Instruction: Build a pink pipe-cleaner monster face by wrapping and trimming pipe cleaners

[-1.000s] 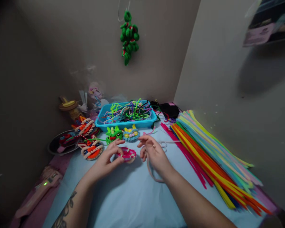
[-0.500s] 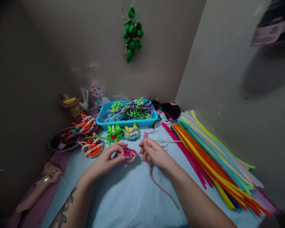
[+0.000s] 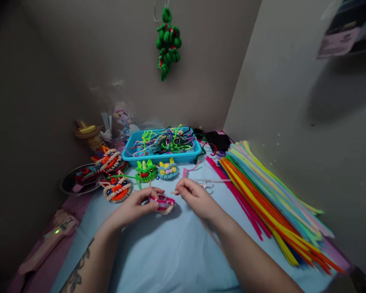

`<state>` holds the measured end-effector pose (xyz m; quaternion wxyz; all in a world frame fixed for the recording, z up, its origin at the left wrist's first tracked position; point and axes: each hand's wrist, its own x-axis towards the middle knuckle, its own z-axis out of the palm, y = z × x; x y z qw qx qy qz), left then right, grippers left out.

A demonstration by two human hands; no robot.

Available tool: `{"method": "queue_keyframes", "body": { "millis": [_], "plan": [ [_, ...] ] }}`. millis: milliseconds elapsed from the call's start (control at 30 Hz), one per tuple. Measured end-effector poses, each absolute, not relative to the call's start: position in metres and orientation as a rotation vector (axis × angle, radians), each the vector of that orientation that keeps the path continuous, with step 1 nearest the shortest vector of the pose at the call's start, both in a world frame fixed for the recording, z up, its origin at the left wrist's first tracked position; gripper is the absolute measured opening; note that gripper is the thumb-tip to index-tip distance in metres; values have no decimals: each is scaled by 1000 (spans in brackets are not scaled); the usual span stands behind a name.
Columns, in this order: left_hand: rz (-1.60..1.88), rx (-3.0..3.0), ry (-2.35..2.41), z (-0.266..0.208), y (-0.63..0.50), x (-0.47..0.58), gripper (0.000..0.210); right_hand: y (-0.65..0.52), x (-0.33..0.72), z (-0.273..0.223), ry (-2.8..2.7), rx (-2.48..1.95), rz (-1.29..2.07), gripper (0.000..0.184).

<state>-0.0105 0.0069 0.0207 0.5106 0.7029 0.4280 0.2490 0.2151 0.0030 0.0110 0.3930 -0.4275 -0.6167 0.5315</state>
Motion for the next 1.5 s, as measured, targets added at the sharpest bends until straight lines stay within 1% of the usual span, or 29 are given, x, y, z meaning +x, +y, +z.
{"method": "queue_keyframes", "body": {
  "millis": [67,133,300,400,533,700,833,900,1033,1200,1500],
  "plan": [
    [584,1697,973,20,7,-12,21,3,212,11,-1613,-1055,1324,23],
    [573,1698,911,20,7,-13,23,3,210,11,-1632,-1046,1368,17],
    [554,1727,781,21,6,-11,25,0,205,9,-1607,-1067,1462,12],
    [500,1781,843,20,6,-9,25,0,204,8,-1645,-1092,1438,4],
    [457,1802,935,18,5,-7,24,0,203,6,-1725,-1121,1423,7],
    [447,1811,922,21,2,-6,24,-1,201,1,-1742,-1091,1539,1],
    [428,1849,913,22,1,-6,22,-1,201,-4,-1658,-1026,1717,15],
    [425,1868,905,21,1,-7,23,0,201,-7,-1622,-1012,1749,20],
    [421,1884,892,20,1,-7,24,1,200,-9,-1663,-1053,1642,19],
    [420,1857,880,23,1,-5,23,-2,199,-5,-1651,-1004,1795,25],
    [425,1867,865,25,1,-3,19,-2,195,-15,-1661,-942,1875,34]
  ]
}}
